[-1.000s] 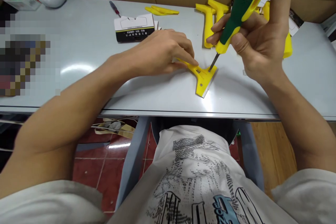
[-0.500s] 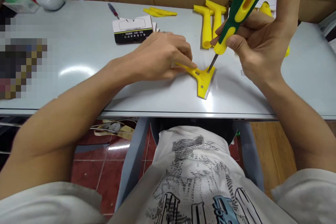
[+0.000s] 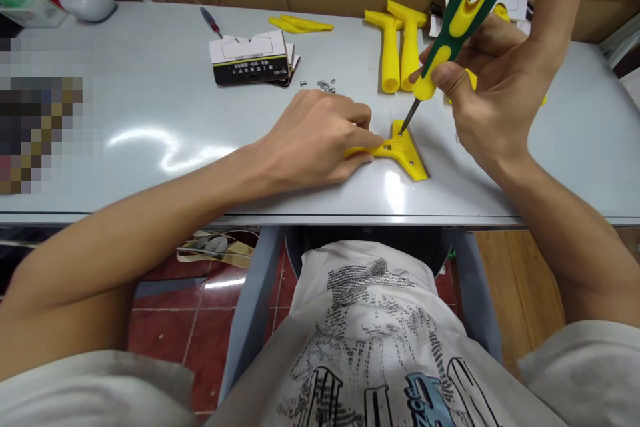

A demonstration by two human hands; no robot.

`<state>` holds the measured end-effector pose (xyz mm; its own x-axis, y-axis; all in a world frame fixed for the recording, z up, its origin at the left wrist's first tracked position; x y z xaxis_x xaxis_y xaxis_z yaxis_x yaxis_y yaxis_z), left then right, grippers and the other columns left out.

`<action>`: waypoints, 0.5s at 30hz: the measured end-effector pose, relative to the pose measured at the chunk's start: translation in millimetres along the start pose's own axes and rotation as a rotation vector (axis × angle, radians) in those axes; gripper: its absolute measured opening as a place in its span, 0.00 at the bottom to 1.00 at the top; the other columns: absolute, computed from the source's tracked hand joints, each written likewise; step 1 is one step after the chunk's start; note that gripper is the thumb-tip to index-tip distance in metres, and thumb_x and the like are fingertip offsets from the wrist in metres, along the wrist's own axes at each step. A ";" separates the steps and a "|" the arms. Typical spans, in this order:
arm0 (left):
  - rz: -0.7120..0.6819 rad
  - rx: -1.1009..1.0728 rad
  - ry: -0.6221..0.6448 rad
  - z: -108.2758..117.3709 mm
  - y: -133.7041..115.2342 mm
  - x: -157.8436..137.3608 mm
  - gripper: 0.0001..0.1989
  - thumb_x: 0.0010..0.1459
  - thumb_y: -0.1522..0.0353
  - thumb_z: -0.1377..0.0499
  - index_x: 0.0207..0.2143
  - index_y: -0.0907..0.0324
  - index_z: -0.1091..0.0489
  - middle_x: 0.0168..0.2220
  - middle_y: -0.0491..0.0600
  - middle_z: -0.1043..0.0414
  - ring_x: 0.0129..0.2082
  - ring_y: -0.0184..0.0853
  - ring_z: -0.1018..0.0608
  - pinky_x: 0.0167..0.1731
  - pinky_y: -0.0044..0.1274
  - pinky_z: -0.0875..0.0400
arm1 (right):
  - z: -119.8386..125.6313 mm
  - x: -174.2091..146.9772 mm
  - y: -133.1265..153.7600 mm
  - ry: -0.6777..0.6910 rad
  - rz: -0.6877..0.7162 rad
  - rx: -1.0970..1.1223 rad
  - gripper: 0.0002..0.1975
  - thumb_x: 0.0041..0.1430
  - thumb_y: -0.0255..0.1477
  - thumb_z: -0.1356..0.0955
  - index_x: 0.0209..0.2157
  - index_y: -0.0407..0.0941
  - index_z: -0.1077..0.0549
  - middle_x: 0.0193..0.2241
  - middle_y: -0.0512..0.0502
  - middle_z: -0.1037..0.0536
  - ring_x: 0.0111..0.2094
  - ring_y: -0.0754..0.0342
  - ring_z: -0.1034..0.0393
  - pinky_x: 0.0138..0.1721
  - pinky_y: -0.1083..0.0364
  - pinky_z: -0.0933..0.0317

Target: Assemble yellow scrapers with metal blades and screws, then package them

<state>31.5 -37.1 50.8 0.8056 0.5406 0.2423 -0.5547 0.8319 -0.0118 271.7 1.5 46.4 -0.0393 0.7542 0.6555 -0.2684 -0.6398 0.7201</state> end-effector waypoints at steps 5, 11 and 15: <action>0.011 0.015 -0.053 -4.5 0.9 -0.7 0.15 0.80 0.58 0.35 0.50 0.51 0.07 0.41 0.54 0.13 0.36 0.45 0.19 0.35 0.35 0.44 | 0.2 -3.1 -0.8 0.000 -0.013 -0.030 0.64 0.53 0.79 0.24 0.79 0.63 0.45 0.47 0.53 0.16 0.62 0.28 0.11 0.52 0.40 0.15; -0.037 -0.056 -0.021 -0.5 9.0 3.0 0.13 0.80 0.57 0.32 0.56 0.45 0.07 0.46 0.52 0.11 0.41 0.46 0.16 0.35 0.34 0.45 | 0.9 6.9 -6.2 0.105 0.203 -0.003 0.55 0.62 0.71 0.23 0.78 0.63 0.43 0.50 0.57 0.17 0.63 0.37 0.12 0.54 0.43 0.17; -0.062 -0.051 0.030 0.0 14.2 5.5 0.16 0.83 0.58 0.37 0.60 0.46 0.08 0.49 0.53 0.11 0.49 0.48 0.14 0.39 0.34 0.38 | -2.1 8.2 -0.4 0.189 0.212 0.125 0.48 0.65 0.63 0.19 0.75 0.61 0.35 0.75 0.54 0.25 0.59 0.47 0.12 0.60 0.44 0.13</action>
<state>28.1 -22.3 51.9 0.8444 0.4908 0.2148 -0.4929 0.8688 -0.0473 269.5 8.2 51.0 -0.2634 0.6085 0.7486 -0.1149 -0.7903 0.6019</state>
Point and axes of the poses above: each hand's wrist, its own x-axis towards the middle knuckle, its own z-axis out of the back of the hand, y = z × x, the point moved 4 cm from there along x, towards the middle knuckle
